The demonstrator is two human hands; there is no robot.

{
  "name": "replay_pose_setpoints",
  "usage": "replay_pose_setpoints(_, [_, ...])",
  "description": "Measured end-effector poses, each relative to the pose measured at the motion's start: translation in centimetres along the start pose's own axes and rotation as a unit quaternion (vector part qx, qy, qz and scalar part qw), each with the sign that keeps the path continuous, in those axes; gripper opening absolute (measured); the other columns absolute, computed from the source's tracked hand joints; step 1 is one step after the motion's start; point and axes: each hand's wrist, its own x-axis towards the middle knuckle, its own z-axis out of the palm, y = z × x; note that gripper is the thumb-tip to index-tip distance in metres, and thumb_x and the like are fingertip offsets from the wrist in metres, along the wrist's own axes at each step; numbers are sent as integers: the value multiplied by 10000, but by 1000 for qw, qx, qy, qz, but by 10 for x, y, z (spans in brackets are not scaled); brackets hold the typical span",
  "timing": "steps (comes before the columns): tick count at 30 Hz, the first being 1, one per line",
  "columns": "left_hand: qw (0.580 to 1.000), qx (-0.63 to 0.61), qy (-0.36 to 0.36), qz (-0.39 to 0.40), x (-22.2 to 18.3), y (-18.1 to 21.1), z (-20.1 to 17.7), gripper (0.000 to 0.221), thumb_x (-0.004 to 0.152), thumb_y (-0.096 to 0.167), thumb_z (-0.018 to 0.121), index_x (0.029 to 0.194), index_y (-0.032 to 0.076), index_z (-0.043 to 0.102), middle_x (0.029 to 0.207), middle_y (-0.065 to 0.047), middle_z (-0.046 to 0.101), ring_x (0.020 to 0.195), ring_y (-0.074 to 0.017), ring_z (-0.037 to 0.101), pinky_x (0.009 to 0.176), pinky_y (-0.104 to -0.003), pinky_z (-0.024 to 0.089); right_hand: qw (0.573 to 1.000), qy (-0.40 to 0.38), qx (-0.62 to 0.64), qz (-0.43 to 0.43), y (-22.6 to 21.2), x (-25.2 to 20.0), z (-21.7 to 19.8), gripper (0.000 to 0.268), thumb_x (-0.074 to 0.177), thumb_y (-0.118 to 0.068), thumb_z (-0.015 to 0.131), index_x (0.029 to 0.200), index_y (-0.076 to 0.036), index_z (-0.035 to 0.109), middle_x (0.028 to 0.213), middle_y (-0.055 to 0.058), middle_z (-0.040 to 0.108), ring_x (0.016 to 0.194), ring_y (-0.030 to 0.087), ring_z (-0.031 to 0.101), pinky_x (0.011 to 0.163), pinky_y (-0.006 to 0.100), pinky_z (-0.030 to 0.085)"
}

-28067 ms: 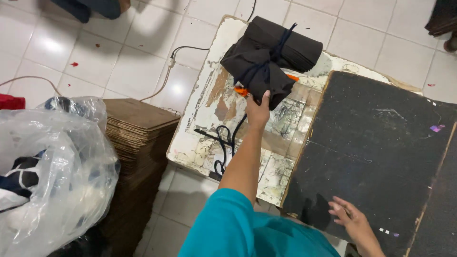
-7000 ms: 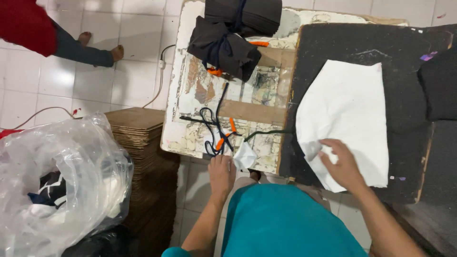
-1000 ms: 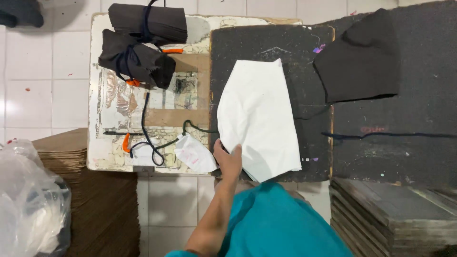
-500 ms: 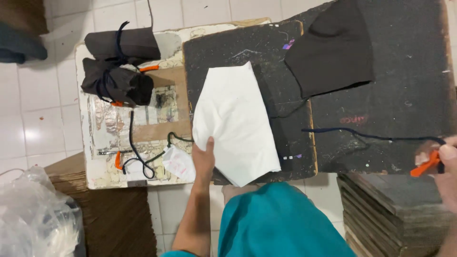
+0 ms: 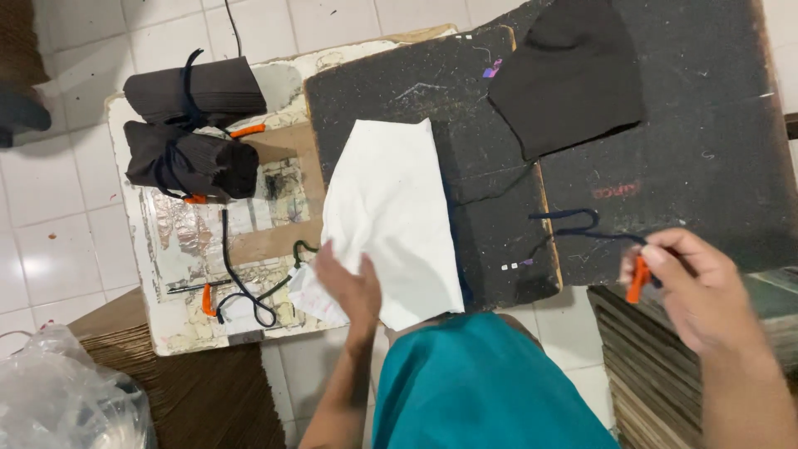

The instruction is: Folding and bundling fabric pieces using ties and marking them with a pen

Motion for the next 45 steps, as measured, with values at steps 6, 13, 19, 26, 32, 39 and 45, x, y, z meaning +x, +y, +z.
replay_pose_setpoints(6, [878,-163,-408,190,-60,122,-20,328,1014,289,573,1260,85,646,1222,-115,680,1092,-254,647,891,-384,546,994,-65,68,61,-6,8,75,117,1054,-23,524,1082,38,620,995,201,669,898,305,644,823,424,565])
replay_pose_setpoints(13, [700,-389,-596,-56,-64,155,3,548,1018,273,430,1463,-29,537,1472,-311,535,1399,-452,477,1152,-621,369,991,-16,124,56,-17,-6,128,80,990,-71,665,1021,2,659,917,116,665,756,132,630,621,252,546])
replay_pose_setpoints(19, [647,-566,-511,-5,5,214,41,636,1102,333,403,1639,20,271,1537,-259,488,1406,-404,499,1152,-501,422,995,-33,76,52,-17,-10,126,95,987,-88,669,990,6,661,915,111,658,764,149,623,589,211,458])
replay_pose_setpoints(26, [758,-459,-420,198,40,246,32,732,1092,342,594,1694,174,212,1397,-148,667,1348,-286,610,1155,-404,496,1000,14,-22,14,-2,41,116,54,1014,-130,691,1034,-81,698,858,12,579,794,79,493,669,215,419])
replay_pose_setpoints(32, [915,-184,-353,67,-23,129,91,451,1004,267,612,1403,67,541,1215,-220,677,1131,-378,698,873,-466,605,999,7,17,45,70,92,133,97,959,-132,705,1027,-67,726,859,14,627,814,101,513,724,229,420])
replay_pose_setpoints(39, [784,-332,-498,-165,-56,95,90,410,1111,314,495,1318,-7,645,1138,-157,752,995,-170,724,762,-241,594,986,-89,3,143,78,103,140,214,907,-142,754,1109,-69,749,923,45,721,810,112,620,659,200,472])
replay_pose_setpoints(45, [736,-392,-506,-220,-53,101,90,365,1098,287,549,1235,-30,668,1036,-148,758,868,-160,747,679,-192,581,983,-128,9,132,96,118,134,202,917,-90,727,1114,-55,753,925,81,716,803,155,624,674,259,505])
